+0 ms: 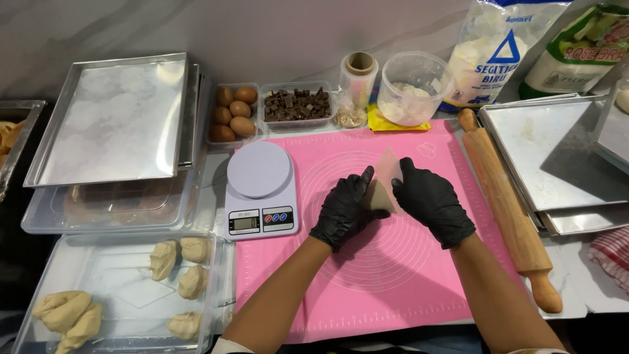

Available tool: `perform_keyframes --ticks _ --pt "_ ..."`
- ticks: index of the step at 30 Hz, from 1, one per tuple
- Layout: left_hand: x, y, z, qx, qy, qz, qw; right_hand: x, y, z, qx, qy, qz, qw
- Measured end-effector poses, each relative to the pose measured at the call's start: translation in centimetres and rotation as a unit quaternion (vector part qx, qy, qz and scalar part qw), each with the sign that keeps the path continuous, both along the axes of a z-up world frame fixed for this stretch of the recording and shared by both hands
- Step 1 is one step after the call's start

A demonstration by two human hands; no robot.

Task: Portioning dough by cutting pieces and weighing them on a digital scale to ensure uniform size.

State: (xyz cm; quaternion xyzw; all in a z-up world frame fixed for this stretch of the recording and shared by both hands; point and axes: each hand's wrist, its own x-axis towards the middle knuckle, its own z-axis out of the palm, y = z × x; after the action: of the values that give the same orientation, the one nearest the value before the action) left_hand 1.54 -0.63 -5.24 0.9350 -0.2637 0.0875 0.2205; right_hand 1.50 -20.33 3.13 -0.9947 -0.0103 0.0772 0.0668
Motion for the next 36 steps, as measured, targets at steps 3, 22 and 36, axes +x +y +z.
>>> perform_keyframes --ticks 3,22,36 --pt "0.1 -0.1 0.2 0.015 0.023 -0.013 1.0 -0.7 0.8 -2.2 -0.103 -0.089 0.046 0.99" --pt "0.3 -0.1 -0.5 0.017 0.03 -0.011 0.999 1.1 -0.5 -5.7 -0.066 -0.084 0.052 0.993" --pt "0.3 -0.6 -1.0 -0.016 0.069 0.019 0.997 -1.2 2.9 -5.8 -0.049 -0.104 0.07 0.991"
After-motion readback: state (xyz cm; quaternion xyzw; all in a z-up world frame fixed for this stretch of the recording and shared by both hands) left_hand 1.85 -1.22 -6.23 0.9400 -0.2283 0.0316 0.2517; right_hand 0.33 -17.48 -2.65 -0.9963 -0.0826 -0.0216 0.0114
